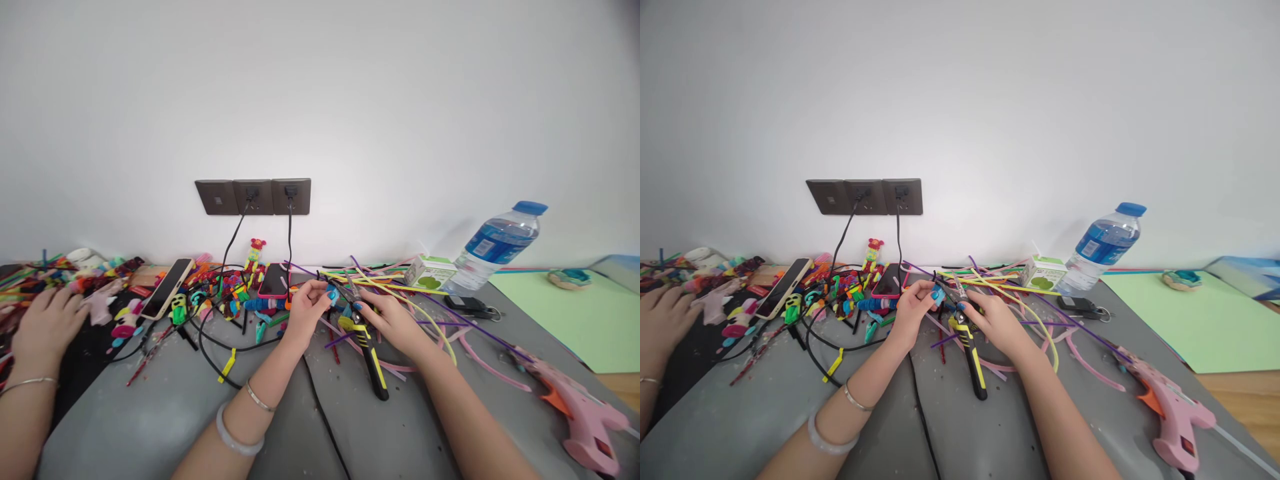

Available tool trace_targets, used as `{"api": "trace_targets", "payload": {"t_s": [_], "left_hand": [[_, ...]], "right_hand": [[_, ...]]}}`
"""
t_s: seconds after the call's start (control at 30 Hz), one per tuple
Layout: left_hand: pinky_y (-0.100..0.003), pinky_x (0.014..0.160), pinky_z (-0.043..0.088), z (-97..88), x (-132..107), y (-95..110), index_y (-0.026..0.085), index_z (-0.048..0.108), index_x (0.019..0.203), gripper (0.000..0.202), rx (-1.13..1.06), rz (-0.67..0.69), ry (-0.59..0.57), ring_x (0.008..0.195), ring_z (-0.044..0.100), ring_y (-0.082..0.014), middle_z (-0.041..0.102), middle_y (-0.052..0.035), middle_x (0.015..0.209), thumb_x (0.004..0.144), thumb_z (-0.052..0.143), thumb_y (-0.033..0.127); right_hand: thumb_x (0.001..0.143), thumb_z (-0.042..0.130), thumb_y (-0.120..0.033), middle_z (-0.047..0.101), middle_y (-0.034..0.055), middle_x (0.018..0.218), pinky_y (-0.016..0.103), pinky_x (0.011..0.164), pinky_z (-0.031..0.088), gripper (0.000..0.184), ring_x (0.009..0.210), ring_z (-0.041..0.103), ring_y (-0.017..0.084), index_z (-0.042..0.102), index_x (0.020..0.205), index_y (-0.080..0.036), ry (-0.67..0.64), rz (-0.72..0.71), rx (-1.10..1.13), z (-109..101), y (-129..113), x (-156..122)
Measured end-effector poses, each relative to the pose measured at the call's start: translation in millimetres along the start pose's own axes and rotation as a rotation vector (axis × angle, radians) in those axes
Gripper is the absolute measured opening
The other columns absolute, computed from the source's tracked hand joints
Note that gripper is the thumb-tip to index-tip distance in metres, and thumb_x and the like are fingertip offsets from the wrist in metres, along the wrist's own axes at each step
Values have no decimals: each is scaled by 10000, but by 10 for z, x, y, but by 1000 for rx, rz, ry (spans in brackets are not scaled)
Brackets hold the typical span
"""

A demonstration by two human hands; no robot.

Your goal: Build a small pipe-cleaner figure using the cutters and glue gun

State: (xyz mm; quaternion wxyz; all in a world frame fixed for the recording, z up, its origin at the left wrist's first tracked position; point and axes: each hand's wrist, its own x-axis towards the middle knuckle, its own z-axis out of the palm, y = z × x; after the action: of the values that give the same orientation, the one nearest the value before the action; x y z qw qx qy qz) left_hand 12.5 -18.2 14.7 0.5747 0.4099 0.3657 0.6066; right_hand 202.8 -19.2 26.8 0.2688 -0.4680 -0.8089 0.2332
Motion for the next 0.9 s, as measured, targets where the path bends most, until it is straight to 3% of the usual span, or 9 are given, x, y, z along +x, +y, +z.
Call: {"api": "trace_targets", "payload": {"t_s": [0.2,0.57,0.8,0.9], "left_hand": [[-226,551,432,16,-3,23,159,616,769,452,12,9,16,550,505,-89,604,12,617,587,827,515],[-246,556,440,4,-2,18,165,623,740,403,54,2,7,618,609,-151,602,-4,614,628,798,510],[-253,563,423,8,-4,27,159,624,747,410,55,9,-5,635,613,-154,613,-12,641,640,789,518],[-250,564,420,4,0,18,157,626,748,416,55,5,-4,649,613,-154,618,-15,654,634,791,522]], "right_hand": [[973,387,-413,611,12,679,272,566,383,329,590,529,165,617,899,-190,3,20,-27,7,5,8],[954,443,-410,658,28,736,270,573,411,313,637,552,174,645,876,-185,44,0,33,18,40,8],[952,418,-432,579,-3,637,263,490,379,331,505,496,149,623,861,-188,5,55,70,10,15,1],[958,413,-418,599,12,672,263,507,390,317,553,523,160,629,909,-190,5,32,62,9,15,-1]]}}
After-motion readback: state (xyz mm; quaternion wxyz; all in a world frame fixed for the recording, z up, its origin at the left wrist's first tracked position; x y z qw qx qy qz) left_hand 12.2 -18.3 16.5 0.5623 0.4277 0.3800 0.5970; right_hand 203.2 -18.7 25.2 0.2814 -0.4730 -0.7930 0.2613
